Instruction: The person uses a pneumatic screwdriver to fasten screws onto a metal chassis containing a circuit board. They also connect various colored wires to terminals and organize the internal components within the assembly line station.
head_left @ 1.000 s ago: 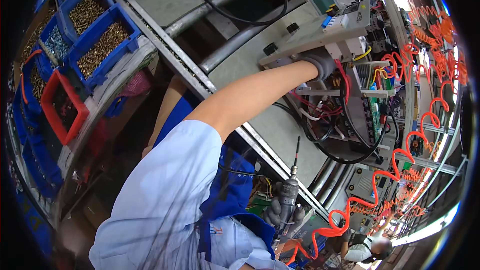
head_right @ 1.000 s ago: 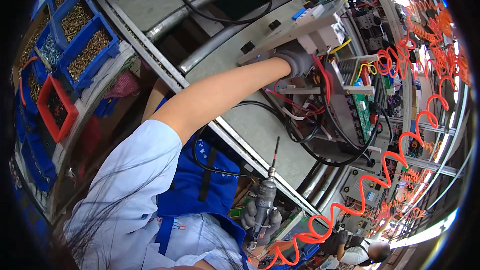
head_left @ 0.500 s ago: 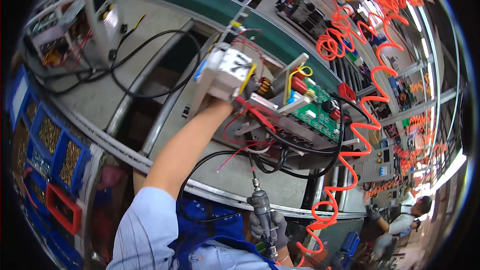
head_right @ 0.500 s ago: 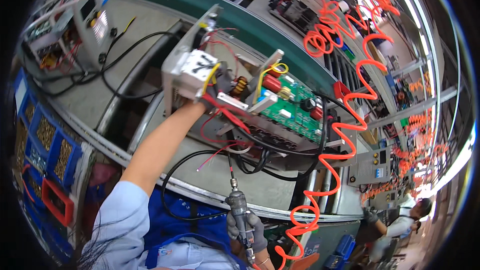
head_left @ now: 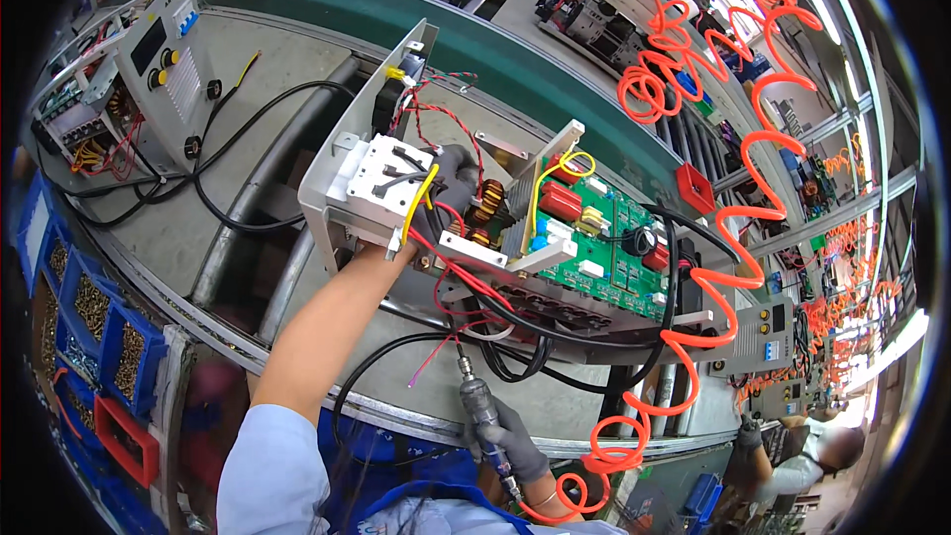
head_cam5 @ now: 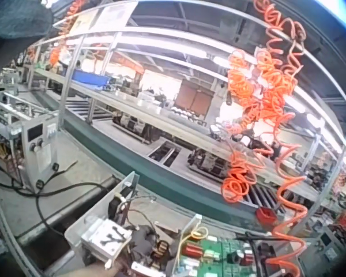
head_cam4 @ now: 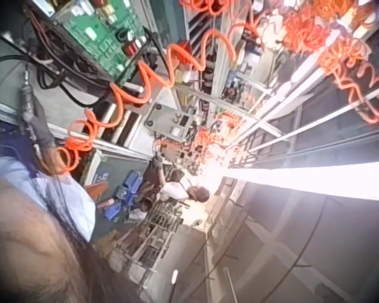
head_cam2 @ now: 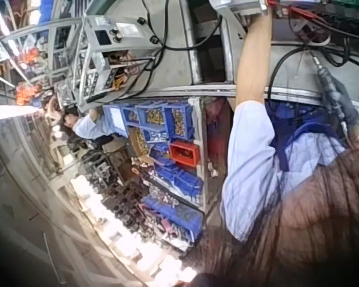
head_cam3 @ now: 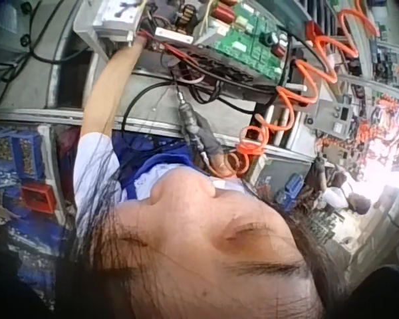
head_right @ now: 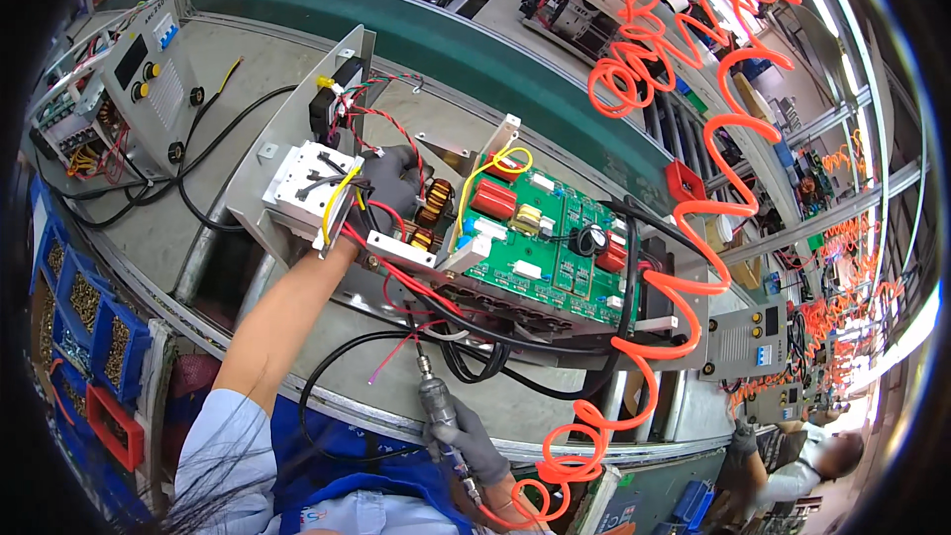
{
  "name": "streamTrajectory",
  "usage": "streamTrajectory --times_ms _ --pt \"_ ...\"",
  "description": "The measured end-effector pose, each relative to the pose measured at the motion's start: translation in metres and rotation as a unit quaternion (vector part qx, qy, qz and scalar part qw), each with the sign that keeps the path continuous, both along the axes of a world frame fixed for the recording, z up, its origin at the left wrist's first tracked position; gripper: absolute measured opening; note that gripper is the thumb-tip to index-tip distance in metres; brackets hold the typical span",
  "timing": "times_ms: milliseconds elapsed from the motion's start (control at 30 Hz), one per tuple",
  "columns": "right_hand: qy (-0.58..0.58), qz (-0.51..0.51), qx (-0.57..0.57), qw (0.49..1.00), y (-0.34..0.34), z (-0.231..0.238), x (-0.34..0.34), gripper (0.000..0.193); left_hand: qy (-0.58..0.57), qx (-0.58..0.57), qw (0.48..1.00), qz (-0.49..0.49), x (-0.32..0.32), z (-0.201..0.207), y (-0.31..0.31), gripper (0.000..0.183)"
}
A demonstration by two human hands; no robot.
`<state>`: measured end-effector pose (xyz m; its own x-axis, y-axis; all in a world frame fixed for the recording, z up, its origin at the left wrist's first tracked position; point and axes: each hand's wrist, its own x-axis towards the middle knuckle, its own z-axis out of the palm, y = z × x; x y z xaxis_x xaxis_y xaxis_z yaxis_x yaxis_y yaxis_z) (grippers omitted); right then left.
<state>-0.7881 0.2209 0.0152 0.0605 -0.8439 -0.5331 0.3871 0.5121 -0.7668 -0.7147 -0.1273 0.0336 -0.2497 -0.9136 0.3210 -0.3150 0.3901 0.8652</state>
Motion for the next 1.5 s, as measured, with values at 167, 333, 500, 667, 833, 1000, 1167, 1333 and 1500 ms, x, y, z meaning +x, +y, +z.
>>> streamTrajectory --times_ms 167,333,500,667,833,1000,1167,1333,1500 --pt "0.017 0.001 0.014 1.0 -0.01 -0.007 0.001 0.073 -0.052 0.008 0.999 0.011 -0.009 -0.013 -0.017 0.018" --pt "-0.042 -0.003 -0.024 0.999 -0.01 -0.014 -0.002 0.061 -0.031 0.111 0.992 -0.047 -0.007 0.003 -0.016 0.024" --pt "-0.073 0.003 -0.024 0.997 -0.013 -0.016 -0.008 0.066 -0.053 0.018 0.998 0.006 -0.001 0.016 0.001 0.019" --pt "-0.07 0.005 -0.028 0.997 -0.016 -0.012 -0.007 0.07 -0.067 0.02 0.998 0.002 -0.007 0.013 -0.003 0.017" --pt "-0.079 0.013 -0.035 0.996 -0.014 -0.017 -0.008 0.073 -0.099 -0.004 0.994 -0.043 -0.002 -0.014 -0.025 0.019" --pt "-0.08 0.008 -0.029 0.996 -0.01 -0.025 -0.012 0.073 -0.075 0.093 0.989 -0.084 -0.002 0.026 -0.01 0.014" --pt "-0.093 0.01 -0.029 0.995 -0.018 -0.019 -0.011 0.074 -0.065 -0.03 0.99 0.125 0.022 -0.025 -0.011 0.016" --pt "-0.101 0.016 -0.037 0.994 -0.018 -0.02 -0.011 0.076 -0.086 -0.015 0.982 0.165 0.034 -0.054 -0.024 0.018" --pt "-0.091 0.01 -0.035 0.995 -0.014 -0.027 -0.01 0.075 -0.085 -0.001 0.985 0.152 0.034 -0.052 -0.027 0.02"
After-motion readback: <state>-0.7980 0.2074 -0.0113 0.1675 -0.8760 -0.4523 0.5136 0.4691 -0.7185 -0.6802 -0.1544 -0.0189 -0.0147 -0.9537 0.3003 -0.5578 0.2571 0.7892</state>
